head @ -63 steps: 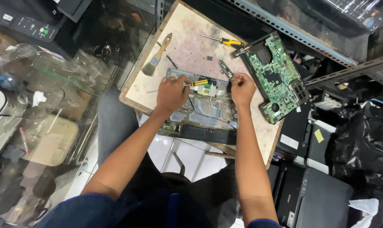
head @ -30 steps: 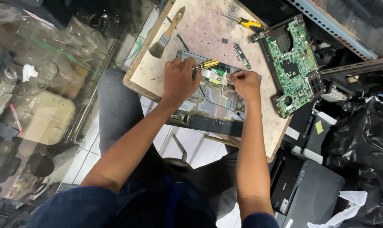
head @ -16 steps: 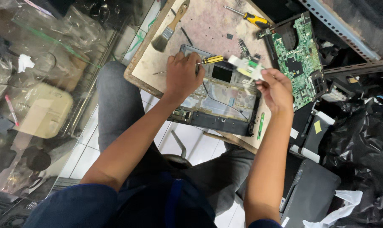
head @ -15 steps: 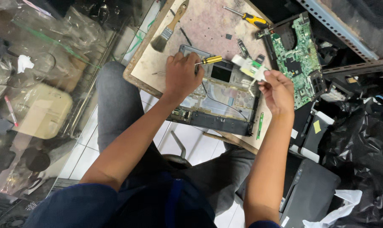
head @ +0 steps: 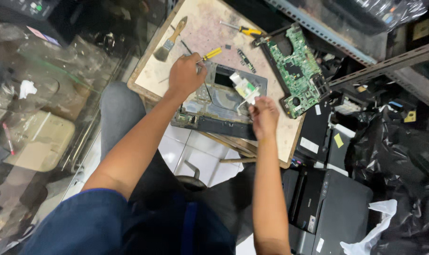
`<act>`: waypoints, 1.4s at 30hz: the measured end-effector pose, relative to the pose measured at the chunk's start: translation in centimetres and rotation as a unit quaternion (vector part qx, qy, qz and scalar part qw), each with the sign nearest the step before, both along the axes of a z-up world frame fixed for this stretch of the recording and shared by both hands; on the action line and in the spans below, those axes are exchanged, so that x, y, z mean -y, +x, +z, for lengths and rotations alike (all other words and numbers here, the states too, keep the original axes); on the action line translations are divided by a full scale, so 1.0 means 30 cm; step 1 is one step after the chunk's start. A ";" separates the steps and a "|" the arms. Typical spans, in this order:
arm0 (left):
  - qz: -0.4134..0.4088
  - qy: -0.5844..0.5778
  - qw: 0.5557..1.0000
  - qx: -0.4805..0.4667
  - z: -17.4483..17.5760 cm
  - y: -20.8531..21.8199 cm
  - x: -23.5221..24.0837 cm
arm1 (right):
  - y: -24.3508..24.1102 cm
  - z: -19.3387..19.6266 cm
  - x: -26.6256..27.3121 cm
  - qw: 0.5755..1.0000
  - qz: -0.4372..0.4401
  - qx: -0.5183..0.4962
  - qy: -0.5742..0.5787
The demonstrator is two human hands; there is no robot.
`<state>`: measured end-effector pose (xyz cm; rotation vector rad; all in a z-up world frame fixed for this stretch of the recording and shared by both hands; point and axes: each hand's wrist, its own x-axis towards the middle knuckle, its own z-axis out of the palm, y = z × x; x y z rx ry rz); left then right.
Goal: The person uses a screwdriver to remove screws from a disassembled electronic device on a workbench. They detach a small circuit board, place it on the table, and continue unscrewing components from the main chassis.
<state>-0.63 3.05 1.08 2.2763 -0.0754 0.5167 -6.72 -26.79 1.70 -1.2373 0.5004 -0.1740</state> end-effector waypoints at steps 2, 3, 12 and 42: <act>0.018 -0.015 1.000 -0.001 0.111 -0.039 -0.026 | -0.008 -0.076 0.000 1.000 -0.020 0.003 0.004; 0.036 -0.031 0.999 -0.015 0.159 -0.066 -0.045 | -0.012 -0.117 -0.004 0.999 -0.039 -0.008 0.007; 0.077 -0.052 0.989 -0.119 0.137 -0.294 -0.083 | -0.047 -0.182 -0.026 0.994 -0.070 0.061 -0.062; -0.038 -0.628 0.745 -0.224 0.241 -0.311 0.192 | -0.188 0.222 -0.281 0.663 -0.006 0.475 -0.579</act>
